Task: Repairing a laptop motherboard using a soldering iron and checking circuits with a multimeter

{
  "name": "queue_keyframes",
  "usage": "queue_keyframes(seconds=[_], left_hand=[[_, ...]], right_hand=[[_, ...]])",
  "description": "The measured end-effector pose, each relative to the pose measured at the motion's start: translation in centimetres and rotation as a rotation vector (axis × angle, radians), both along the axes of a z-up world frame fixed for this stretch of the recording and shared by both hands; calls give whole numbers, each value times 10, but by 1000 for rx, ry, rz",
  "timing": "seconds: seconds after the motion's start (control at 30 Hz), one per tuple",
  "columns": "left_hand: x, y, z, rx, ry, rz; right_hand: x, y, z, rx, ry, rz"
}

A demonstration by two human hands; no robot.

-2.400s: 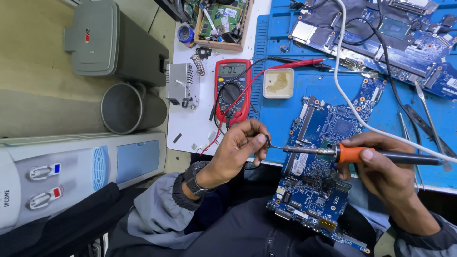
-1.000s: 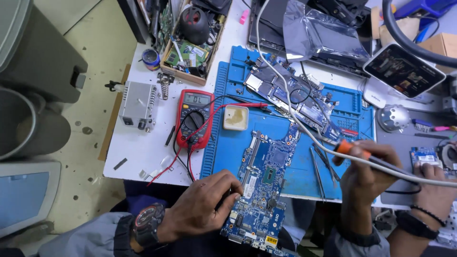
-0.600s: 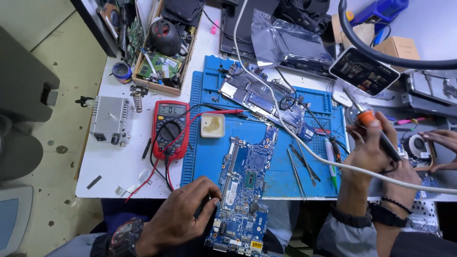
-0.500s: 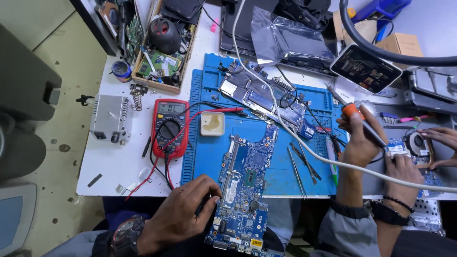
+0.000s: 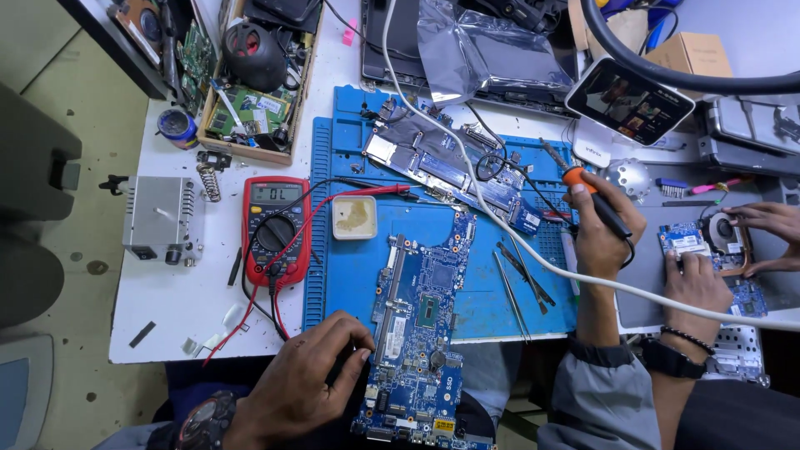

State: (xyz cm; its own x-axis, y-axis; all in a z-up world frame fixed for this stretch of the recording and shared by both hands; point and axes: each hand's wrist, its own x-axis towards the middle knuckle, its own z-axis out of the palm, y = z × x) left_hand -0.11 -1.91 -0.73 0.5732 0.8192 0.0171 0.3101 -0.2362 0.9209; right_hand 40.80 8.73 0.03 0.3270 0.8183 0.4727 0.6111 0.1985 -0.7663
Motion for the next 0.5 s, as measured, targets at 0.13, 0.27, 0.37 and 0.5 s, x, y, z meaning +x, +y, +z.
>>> queue_keyframes(seconds=[0.13,0.27,0.37,0.5], left_hand=[[0,1,-3,-7,5,-4],[1,1,-2,-10,12,-3],[1,2,1,-21,17,5],[1,2,-2,-2,17,7]], right_hand=[[2,-1,-3,85,55,-44],[0,0,-1,101,88,-20],[7,5,-8,43,20,22],[1,0,-3,16,32,-8]])
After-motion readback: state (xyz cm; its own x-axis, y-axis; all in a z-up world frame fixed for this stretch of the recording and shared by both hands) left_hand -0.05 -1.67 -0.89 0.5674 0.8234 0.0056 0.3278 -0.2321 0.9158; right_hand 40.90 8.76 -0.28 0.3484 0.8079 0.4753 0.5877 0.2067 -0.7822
